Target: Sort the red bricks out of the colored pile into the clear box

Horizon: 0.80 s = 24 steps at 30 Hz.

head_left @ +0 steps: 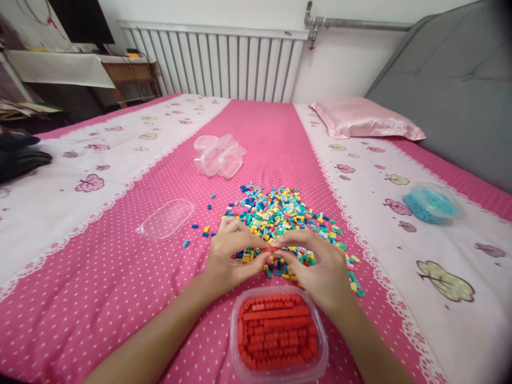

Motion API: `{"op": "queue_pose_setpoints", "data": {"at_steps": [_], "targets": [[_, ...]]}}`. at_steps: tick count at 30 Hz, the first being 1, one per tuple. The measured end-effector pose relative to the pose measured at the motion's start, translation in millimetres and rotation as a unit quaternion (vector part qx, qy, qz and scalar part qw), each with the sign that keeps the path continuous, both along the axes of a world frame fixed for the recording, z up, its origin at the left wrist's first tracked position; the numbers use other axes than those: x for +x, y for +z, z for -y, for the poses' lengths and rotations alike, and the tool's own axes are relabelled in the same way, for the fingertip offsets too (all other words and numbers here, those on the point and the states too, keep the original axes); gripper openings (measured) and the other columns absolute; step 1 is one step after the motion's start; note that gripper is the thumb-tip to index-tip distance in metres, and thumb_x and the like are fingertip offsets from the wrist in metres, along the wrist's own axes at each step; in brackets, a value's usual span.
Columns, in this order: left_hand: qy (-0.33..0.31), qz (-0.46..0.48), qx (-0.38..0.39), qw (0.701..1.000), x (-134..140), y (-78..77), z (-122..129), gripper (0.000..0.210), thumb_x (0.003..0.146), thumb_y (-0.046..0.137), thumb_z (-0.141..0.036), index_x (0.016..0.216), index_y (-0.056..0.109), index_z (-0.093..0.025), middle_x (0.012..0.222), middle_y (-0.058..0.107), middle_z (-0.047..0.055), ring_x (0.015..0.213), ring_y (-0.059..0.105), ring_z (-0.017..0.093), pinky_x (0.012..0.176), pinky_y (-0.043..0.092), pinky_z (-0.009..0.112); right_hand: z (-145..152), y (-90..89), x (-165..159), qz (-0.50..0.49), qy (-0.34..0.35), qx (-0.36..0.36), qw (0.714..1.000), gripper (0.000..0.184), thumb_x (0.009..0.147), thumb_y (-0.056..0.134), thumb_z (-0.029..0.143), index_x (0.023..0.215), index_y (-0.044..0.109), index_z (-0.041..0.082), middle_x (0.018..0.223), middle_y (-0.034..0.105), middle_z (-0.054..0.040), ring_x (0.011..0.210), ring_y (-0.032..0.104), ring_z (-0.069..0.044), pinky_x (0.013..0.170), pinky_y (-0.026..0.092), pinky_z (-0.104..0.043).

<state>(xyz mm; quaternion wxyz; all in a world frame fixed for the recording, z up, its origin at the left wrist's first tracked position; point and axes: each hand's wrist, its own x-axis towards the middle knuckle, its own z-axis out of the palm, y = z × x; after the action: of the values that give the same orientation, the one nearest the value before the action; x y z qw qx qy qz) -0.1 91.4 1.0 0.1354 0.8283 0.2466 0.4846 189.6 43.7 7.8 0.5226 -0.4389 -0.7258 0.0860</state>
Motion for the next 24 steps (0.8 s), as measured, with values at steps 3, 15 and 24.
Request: {"op": "queue_pose_setpoints", "data": {"at_steps": [3,15,24], "targets": [[-0.003,0.0,0.003,1.0,0.5,-0.3,-0.3,0.008,0.084,0.075,-0.017,0.088,0.072,-0.023,0.076,0.075,-0.003,0.073,0.058,0.015,0.076,0.042,0.036,-0.7,1.3,-0.4,-0.005,0.007,-0.011,1.0,0.023,0.084,0.073,0.01,0.097,0.064,0.026,0.09,0.076,0.0043,0.079,0.074,-0.012,0.078,0.058,-0.025],[0.011,-0.052,0.104,0.993,-2.3,1.2,-2.3,0.005,0.087,0.073,-0.021,0.09,0.071,-0.023,0.078,0.076,-0.003,0.072,0.06,0.015,0.087,0.04,0.041,-1.4,-0.4,-1.3,-0.038,0.014,-0.073,0.997,0.032,0.081,0.072,0.01,0.104,0.06,0.028,0.091,0.078,0.0027,0.081,0.079,-0.019,0.08,0.062,-0.033],[0.022,-0.072,0.137,0.988,-3.0,1.5,-2.3,0.008,0.087,0.071,-0.017,0.092,0.07,-0.023,0.077,0.077,-0.004,0.07,0.061,0.015,0.09,0.04,0.042,-2.7,-1.5,0.7,-0.039,0.026,-0.079,0.996,0.033,0.081,0.072,0.011,0.106,0.059,0.029,0.094,0.078,0.0029,0.083,0.079,-0.02,0.08,0.062,-0.032]]}}
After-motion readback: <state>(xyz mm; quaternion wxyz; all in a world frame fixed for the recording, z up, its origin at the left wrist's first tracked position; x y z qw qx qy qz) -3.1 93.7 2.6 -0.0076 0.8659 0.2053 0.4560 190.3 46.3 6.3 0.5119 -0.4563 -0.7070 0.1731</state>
